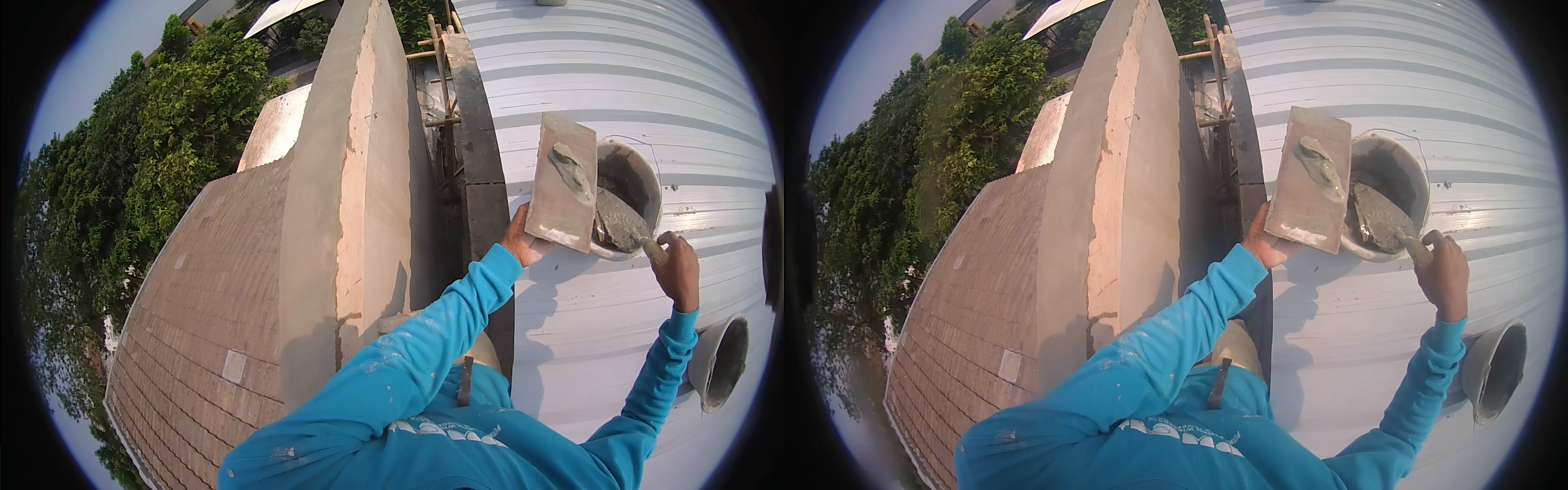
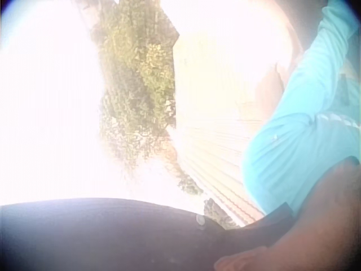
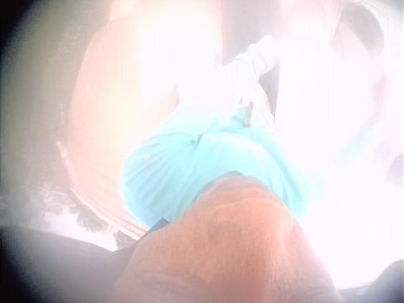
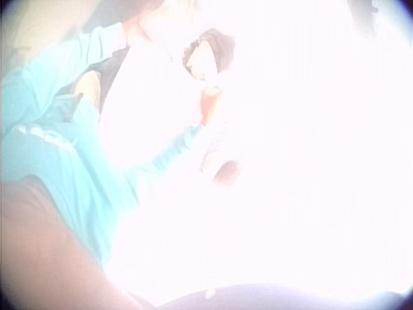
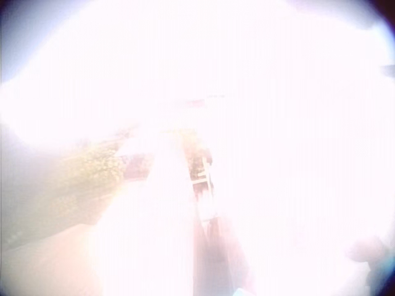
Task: The person scoops wet cement from a bucket with a trowel and applies it to a roof edge, smoothing the surface with a wooden float. The person repeatedly adds and levels the cement along the roof edge.
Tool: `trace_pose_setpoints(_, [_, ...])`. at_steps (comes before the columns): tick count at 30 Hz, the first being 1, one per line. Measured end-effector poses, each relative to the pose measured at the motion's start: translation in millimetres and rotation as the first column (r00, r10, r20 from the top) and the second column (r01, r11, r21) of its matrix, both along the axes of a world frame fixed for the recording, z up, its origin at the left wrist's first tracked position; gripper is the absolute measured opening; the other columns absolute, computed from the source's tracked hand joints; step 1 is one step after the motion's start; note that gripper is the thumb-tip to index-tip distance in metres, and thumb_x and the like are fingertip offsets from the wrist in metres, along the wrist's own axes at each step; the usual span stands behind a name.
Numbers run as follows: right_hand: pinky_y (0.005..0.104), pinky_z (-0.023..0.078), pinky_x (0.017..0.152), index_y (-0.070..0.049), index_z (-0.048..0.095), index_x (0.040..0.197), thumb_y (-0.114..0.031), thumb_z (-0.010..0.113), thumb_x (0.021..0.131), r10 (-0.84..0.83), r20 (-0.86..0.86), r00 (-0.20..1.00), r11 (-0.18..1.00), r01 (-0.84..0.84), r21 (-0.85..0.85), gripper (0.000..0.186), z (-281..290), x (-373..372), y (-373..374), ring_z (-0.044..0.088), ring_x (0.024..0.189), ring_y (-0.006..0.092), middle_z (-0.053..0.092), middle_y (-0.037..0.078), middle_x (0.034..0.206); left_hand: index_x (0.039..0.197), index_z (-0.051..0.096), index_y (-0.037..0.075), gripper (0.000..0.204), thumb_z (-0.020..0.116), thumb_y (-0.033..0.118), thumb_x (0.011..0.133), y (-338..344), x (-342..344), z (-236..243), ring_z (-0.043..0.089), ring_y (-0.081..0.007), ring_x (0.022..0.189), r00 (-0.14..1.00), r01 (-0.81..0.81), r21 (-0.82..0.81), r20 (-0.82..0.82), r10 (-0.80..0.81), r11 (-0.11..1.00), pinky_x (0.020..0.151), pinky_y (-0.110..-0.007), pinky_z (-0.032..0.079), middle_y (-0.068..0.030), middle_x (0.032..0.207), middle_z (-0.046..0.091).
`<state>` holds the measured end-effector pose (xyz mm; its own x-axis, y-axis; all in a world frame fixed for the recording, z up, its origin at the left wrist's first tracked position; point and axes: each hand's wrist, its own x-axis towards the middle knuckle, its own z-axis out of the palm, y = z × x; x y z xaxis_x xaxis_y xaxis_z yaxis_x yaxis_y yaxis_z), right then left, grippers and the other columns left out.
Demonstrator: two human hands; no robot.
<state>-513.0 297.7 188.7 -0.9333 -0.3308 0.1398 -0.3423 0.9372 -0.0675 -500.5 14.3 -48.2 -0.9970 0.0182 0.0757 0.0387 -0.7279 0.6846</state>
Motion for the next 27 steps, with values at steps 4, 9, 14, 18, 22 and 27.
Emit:
trace_pose_setpoints(4, [0.046,0.05,0.065,-0.003,0.062,0.084,-0.028,0.08,0.078,-0.01,0.204,0.979,1.0,0.015,-0.02,0.031,-21.0,-53.4,9.3,0.065,0.074,0.0374,0.065,0.019,0.075,0.128,0.06,0.011,0.046,0.049,0.043,0.095,-38.1,48.0,47.9,0.055,-0.0282,0.123,0.972,0.19,0.089,-0.154,-0.175,0.978,0.109,-0.047,0.041,-0.0074,0.132,0.06])
trace_pose_setpoints(9, [0.043,0.052,0.065,-0.005,0.061,0.095,-0.034,0.081,0.077,-0.12,0.427,0.896,0.992,0.124,0.02,0.039,13.2,-56.9,-34.7,0.069,0.071,0.0321,0.068,0.015,0.076,0.131,0.057,0.009,0.043,0.048,0.036,0.098,-82.4,119.9,63.5,0.056,-0.0276,0.122,0.973,0.226,0.573,-0.097,-0.209,0.788,0.108,-0.047,0.041,-0.0072,0.131,0.061])
trace_pose_setpoints(14, [0.0464,0.052,0.083,-0.007,0.058,0.119,-0.026,0.083,0.065,-0.024,0.166,0.986,0.969,-0.018,0.248,0.063,-31.0,-88.2,10.6,0.065,0.097,0.0364,0.064,0.017,0.104,0.134,0.054,0.009,0.047,0.047,0.039,0.099,-113.6,166.2,62.1,0.054,-0.0285,0.124,0.986,0.06,0.638,0.082,-0.145,0.767,0.109,-0.048,0.04,-0.0079,0.134,0.059])
trace_pose_setpoints(18, [0.0474,0.052,0.084,-0.007,0.058,0.12,-0.022,0.08,0.064,0.094,0.078,0.993,0.981,-0.106,0.165,0.062,-21.7,-75.6,-7.7,0.064,0.097,0.0381,0.064,0.018,0.102,0.13,0.059,0.009,0.048,0.051,0.039,0.094,-124.7,189.4,59.4,0.054,-0.029,0.124,0.977,-0.186,0.242,0.147,0.154,0.952,0.111,-0.047,0.039,-0.0093,0.132,0.061])
trace_pose_setpoints(22, [0.0478,0.052,0.084,-0.007,0.057,0.119,-0.023,0.079,0.066,0.062,0.076,0.995,0.971,-0.078,0.227,0.06,-16.5,-74.9,-14.0,0.063,0.098,0.0385,0.063,0.02,0.104,0.131,0.058,0.009,0.05,0.055,0.039,0.092,-132.6,208.9,48.0,0.055,-0.0299,0.124,0.963,-0.256,0.235,0.153,0.224,0.938,0.109,-0.047,0.041,-0.0102,0.134,0.06])
trace_pose_setpoints(27, [0.0457,0.052,0.077,-0.008,0.06,0.112,-0.023,0.074,0.081,0.047,-0.158,0.986,0.999,-0.043,0.027,0.037,-15.4,-88.5,-12.4,0.064,0.091,0.037,0.064,0.016,0.098,0.135,0.053,0.006,0.045,0.057,0.023,0.094,-131.5,213.0,62.6,0.056,-0.0307,0.122,0.942,-0.329,-0.103,0.029,0.334,0.939,0.105,-0.047,0.046,-0.0114,0.137,0.057])
